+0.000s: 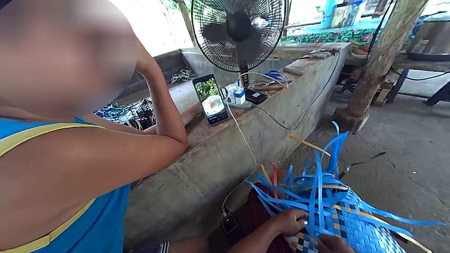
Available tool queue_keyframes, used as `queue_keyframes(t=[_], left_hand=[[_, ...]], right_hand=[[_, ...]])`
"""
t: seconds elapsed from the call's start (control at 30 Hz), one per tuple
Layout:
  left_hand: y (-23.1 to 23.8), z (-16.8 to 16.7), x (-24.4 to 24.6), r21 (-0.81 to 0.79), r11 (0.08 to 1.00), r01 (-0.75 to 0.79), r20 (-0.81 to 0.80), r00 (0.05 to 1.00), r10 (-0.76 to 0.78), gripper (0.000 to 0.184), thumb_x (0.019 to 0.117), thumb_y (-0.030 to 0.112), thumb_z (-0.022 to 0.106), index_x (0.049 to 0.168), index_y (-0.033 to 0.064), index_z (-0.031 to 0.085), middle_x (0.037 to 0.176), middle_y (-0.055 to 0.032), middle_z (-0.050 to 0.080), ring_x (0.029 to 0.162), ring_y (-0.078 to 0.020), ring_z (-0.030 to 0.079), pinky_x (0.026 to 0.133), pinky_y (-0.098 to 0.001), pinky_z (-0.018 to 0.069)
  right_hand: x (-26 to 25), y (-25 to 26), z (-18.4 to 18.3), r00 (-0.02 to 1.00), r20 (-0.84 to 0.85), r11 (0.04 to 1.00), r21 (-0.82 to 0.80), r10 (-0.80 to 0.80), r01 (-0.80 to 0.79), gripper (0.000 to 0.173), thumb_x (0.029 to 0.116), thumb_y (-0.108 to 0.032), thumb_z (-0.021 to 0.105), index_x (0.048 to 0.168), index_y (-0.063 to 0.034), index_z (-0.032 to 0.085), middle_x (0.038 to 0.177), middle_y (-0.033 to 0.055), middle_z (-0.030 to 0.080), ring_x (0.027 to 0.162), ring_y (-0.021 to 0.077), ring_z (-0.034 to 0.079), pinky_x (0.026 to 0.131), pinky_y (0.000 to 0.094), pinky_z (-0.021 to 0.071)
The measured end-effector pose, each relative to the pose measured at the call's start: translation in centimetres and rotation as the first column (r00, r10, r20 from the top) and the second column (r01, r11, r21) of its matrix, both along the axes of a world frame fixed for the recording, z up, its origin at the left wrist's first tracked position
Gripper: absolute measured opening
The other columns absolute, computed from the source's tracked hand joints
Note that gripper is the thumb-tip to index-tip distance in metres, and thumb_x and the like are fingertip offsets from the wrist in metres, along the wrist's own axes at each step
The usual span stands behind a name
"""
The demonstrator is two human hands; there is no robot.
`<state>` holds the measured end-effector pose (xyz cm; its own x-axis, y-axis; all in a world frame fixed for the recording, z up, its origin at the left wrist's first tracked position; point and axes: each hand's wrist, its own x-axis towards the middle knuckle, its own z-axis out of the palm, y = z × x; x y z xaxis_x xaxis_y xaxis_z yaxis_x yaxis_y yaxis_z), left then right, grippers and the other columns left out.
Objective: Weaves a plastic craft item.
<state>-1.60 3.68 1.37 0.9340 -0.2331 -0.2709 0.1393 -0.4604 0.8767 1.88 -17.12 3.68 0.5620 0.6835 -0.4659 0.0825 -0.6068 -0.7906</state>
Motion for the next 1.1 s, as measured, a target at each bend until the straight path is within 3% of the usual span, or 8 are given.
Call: queue_keyframes(t=[0.13,0.27,0.47,0.6,0.7,0.83,0.93,1.1], left_hand=[[-0.3,1.1,-0.3,-0.033,0.997,0.069,-0.002,0.998,-0.069,0.033,0.1034,0.004,0.043,0.123,-0.0130,0.064,0.126,-0.0292,0.063,0.120,-0.0366,0.061,0.106,-0.0507,0.0448],[-0.6,0.3,-0.3,0.061,0.993,0.106,0.101,0.989,-0.112,0.036,0.1022,0.017,0.061,0.118,-0.0147,0.064,0.122,-0.0325,0.061,0.119,-0.0423,0.058,0.107,-0.0534,0.0444],[-1.1,-0.2,-0.5,0.048,0.991,0.122,0.195,0.972,-0.129,0.031,0.1043,0.012,0.056,0.113,-0.0165,0.064,0.114,-0.0318,0.062,0.112,-0.0412,0.061,0.102,-0.0504,0.0475],[-2.1,0.0,-0.4,0.049,0.998,0.033,0.158,0.987,-0.041,0.031,0.1057,0.013,0.052,0.106,-0.0149,0.065,0.110,-0.0297,0.063,0.108,-0.0391,0.062,0.100,-0.0499,0.0476],[-2.5,0.2,-0.3,0.083,0.996,-0.041,0.134,0.991,0.029,0.031,0.1048,0.015,0.055,0.102,-0.0135,0.066,0.106,-0.0286,0.063,0.105,-0.0382,0.061,0.097,-0.0487,0.0478],[-2.8,-0.1,-0.6,0.078,0.995,-0.064,0.248,0.968,0.043,0.026,0.1000,0.012,0.062,0.103,-0.0130,0.070,0.107,-0.0295,0.066,0.107,-0.0398,0.064,0.099,-0.0517,0.0492],[-1.8,-1.1,-0.4,0.022,1.000,-0.008,0.281,0.960,0.002,0.026,0.1009,0.009,0.059,0.102,-0.0148,0.069,0.104,-0.0297,0.066,0.104,-0.0394,0.064,0.098,-0.0500,0.0492],[-1.1,-0.9,-0.1,-0.149,0.986,-0.079,0.010,0.997,0.082,0.040,0.1101,0.024,0.044,0.101,-0.0105,0.064,0.088,-0.0135,0.061,0.080,-0.0166,0.056,0.081,-0.0371,0.0486]], right_hand=[[2.1,0.9,1.3,0.962,0.240,0.990,0.093,-0.126,0.107,0.029,0.1043,-0.018,0.057,0.106,0.0073,0.071,0.085,0.0205,0.071,0.077,0.0332,0.070,0.078,0.0548,0.0561],[2.4,0.9,0.0,0.948,0.248,0.975,0.145,-0.201,0.169,0.027,0.1052,-0.012,0.053,0.107,0.0101,0.069,0.094,0.0249,0.070,0.085,0.0346,0.066,0.082,0.0552,0.0512],[2.4,-3.8,-0.5,0.942,0.336,0.982,-0.179,-0.002,0.066,0.037,0.1095,-0.022,0.045,0.127,0.0086,0.057,0.107,0.0322,0.068,0.102,0.0521,0.067,0.086,0.0693,0.0498],[4.1,-4.9,-0.2,0.863,0.500,0.951,-0.294,0.067,0.096,0.037,0.1046,-0.025,0.057,0.119,0.0086,0.065,0.118,0.0354,0.064,0.115,0.0552,0.061,0.092,0.0710,0.0471],[4.8,-4.3,0.5,0.787,0.616,0.987,-0.146,0.038,0.066,0.031,0.0918,-0.021,0.075,0.106,0.0073,0.072,0.115,0.0352,0.063,0.110,0.0545,0.060,0.092,0.0688,0.0478],[4.3,-0.3,0.5,0.920,0.390,0.997,0.078,-0.029,-0.002,0.030,0.0910,-0.007,0.073,0.116,0.0098,0.069,0.105,0.0296,0.069,0.098,0.0451,0.067,0.092,0.0615,0.0513],[3.3,0.5,-0.5,0.903,0.400,0.969,0.241,-0.157,0.062,0.025,0.0894,-0.011,0.076,0.097,0.0124,0.070,0.099,0.0298,0.067,0.090,0.0427,0.067,0.086,0.0598,0.0533],[-1.2,-1.3,-2.4,0.757,0.633,0.915,0.384,-0.163,-0.125,0.019,0.0950,-0.003,0.064,0.105,0.0095,0.075,0.103,0.0281,0.070,0.098,0.0427,0.069,0.089,0.0523,0.0570]])
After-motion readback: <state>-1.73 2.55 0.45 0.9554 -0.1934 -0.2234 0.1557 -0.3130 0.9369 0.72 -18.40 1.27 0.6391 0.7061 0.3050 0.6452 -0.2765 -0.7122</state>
